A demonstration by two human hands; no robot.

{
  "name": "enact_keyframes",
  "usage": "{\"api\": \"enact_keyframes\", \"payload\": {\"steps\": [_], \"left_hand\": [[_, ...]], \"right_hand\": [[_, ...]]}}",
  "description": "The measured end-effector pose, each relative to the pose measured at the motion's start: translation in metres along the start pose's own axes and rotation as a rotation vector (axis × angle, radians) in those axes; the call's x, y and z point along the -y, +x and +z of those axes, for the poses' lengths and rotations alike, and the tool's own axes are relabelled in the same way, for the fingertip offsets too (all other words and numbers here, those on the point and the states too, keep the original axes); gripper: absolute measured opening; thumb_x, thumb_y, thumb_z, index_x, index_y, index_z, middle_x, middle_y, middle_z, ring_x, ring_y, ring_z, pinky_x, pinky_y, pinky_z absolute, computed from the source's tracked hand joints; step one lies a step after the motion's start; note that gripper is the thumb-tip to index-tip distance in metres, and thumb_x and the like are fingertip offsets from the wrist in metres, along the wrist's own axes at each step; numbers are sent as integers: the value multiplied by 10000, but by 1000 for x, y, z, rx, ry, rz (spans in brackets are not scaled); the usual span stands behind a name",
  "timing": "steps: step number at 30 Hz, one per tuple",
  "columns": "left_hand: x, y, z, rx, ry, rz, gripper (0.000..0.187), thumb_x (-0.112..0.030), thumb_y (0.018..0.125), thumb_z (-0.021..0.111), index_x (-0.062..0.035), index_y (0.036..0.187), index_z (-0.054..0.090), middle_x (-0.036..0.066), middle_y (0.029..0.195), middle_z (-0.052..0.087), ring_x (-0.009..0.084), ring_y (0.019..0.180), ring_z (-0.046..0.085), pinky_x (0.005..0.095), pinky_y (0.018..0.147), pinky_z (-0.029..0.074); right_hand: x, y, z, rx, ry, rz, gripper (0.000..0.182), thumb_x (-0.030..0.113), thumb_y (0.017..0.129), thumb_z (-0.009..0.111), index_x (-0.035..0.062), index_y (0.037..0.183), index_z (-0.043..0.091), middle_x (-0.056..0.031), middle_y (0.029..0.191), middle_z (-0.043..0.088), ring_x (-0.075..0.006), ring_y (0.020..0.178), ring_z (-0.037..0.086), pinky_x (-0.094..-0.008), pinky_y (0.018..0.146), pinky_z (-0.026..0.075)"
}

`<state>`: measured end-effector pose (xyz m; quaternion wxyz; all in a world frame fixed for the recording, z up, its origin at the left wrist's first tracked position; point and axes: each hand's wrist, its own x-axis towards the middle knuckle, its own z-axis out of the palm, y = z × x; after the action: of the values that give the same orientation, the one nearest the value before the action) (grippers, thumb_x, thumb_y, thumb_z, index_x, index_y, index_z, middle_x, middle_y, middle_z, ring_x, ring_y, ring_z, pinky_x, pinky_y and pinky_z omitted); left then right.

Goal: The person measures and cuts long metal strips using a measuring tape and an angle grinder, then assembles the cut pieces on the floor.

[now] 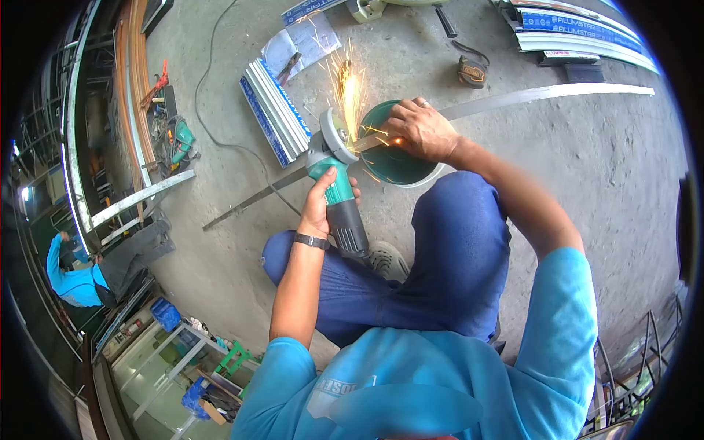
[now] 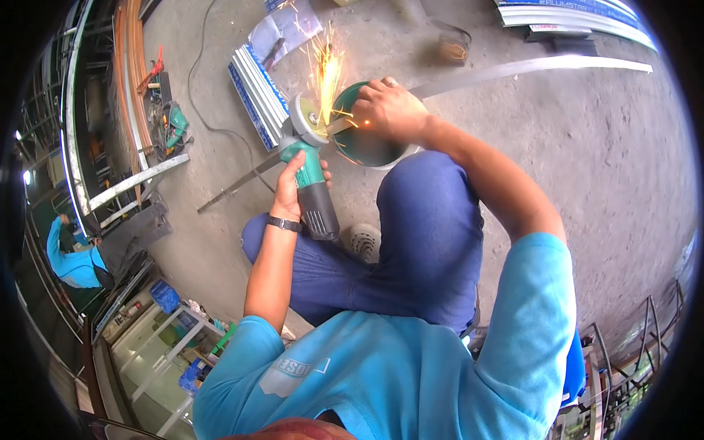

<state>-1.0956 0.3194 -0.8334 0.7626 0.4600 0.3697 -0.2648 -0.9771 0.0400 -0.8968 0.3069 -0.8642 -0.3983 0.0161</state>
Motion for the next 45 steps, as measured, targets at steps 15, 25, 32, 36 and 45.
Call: {"api": "enact_keyframes", "payload": {"steps": [15,25,32,36,45], "left_hand": [[1,0,1,-7,-9,0,427,-415,984,656,-22,1141,595,139,983,705,262,819,731,398,710,633],[1,3,2,-26,6,1,429,-417,982,660,-23,1139,597,143,986,706,255,826,732,400,706,635],[2,3,-1,-20,19,9,435,-418,980,662,-21,1145,594,143,985,706,254,825,733,396,705,637],[1,3,-1,-16,24,14,440,-417,976,667,-20,1147,590,142,982,707,254,824,735,394,702,638],[2,2,-2,-13,10,5,436,-410,980,664,-20,1158,587,142,985,710,254,824,736,393,705,637]], "right_hand": [[0,0,2,-6,0,1,304,344,909,699,147,1140,682,-69,1094,627,-262,1120,587,-413,971,427],[-1,0,2,-27,3,-8,293,345,906,701,146,1120,678,-64,1086,623,-259,1114,583,-411,959,425],[0,1,1,16,1,-1,294,343,910,699,146,1126,676,-70,1098,625,-265,1122,582,-416,965,425],[3,1,-1,-12,19,-11,299,339,909,700,143,1133,673,-72,1110,627,-269,1138,580,-421,976,425],[4,0,5,-30,-21,44,313,323,897,715,143,1148,667,-76,1124,618,-273,1146,571,-427,980,423]]}}
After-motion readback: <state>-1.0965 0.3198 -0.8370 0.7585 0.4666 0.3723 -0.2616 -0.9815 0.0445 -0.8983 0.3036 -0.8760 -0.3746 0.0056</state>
